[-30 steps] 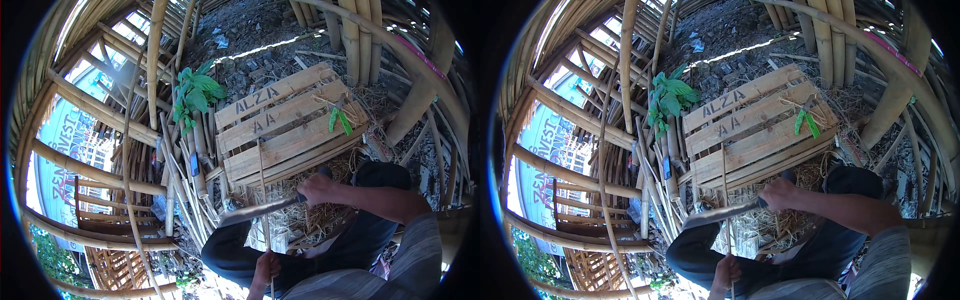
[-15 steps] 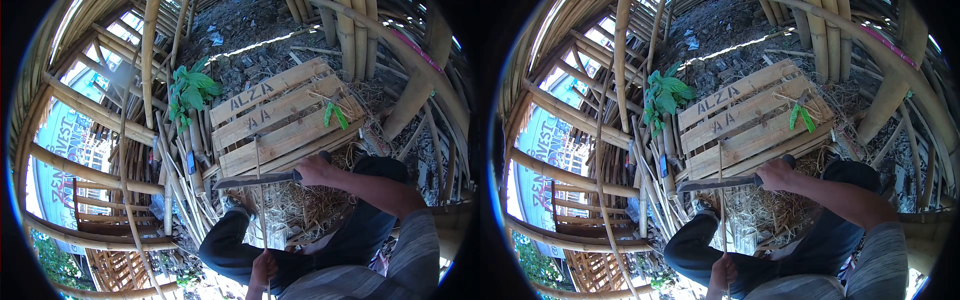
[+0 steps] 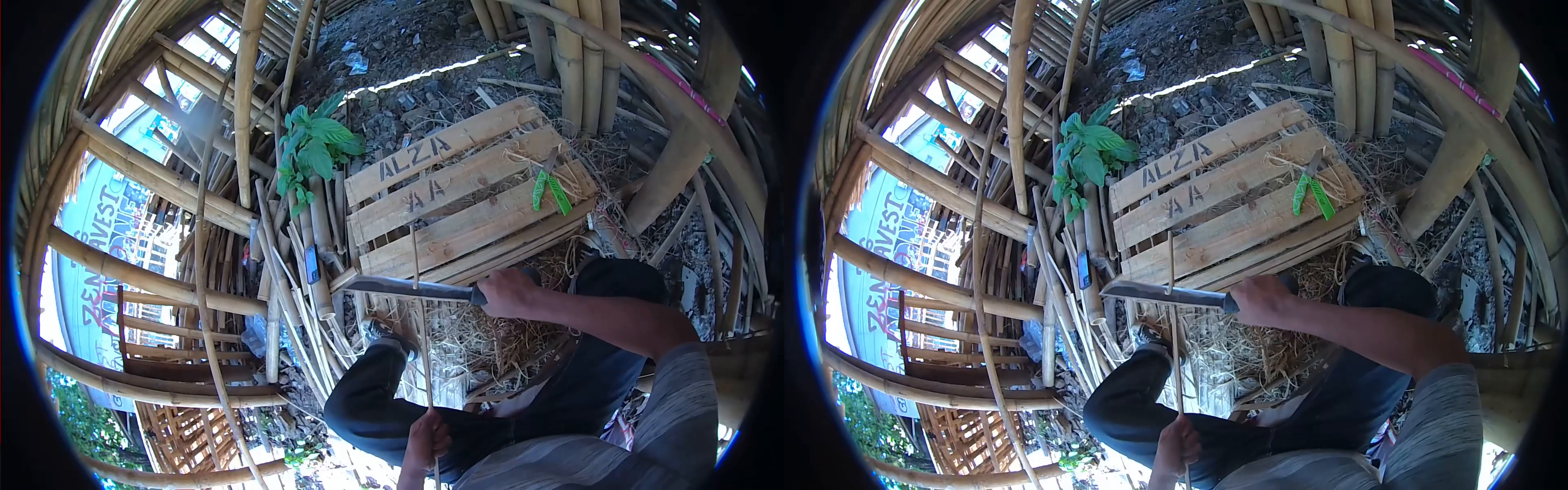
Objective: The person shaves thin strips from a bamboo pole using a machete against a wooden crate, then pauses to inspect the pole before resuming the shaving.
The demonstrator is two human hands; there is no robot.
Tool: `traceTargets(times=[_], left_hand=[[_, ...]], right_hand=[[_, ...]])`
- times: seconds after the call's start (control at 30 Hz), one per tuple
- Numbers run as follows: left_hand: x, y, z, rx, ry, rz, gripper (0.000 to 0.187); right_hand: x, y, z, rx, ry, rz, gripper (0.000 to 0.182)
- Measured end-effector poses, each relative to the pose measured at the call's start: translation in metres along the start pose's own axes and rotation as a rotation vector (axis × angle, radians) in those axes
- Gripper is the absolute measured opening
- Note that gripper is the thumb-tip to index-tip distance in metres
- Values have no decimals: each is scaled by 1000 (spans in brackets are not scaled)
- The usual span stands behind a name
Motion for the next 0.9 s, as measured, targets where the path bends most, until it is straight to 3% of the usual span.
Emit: traceTargets(times=[0.07, 0.13, 0.3, 0.47, 0.53, 0.6, 0.67, 0.9], left_hand=[[0, 3, -4, 24, 10, -16, 34], [3, 6, -4, -13, 27, -26, 35], [13, -5, 13, -16, -15, -9, 35], [6, -5, 7, -12, -33, -73, 35], [10, -2, 13, 16, 1, -69, 35], [30, -12, 21, 32, -43, 2, 35], [35, -26, 27, 44, -84, 30, 35], [13, -9, 17, 87, -67, 10, 35]], right_hand=[[5, 7, 5, -7, -59, -22, 23], [7, 9, 7, 123, -249, 75, 24], [-21, -22, -7, -26, 25, 90, 21], [-1, 5, 7, -61, -37, -31, 20], [1, 0, 5, 91, -185, 82, 20], [-29, -4, -6, 39, -180, 65, 20], [-40, -16, -12, -51, 30, 145, 19], [-3, 3, 3, 22, -114, 39, 20]])
Point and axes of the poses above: each hand's wrist, its own z-axis away from the middle knuckle, its own y-axis out of the palm, x = y × z, the point moved 1 cm from there along -z, towards the middle knuckle, and after that the axes turned 11 degrees about -y, right-handed, at the moved point
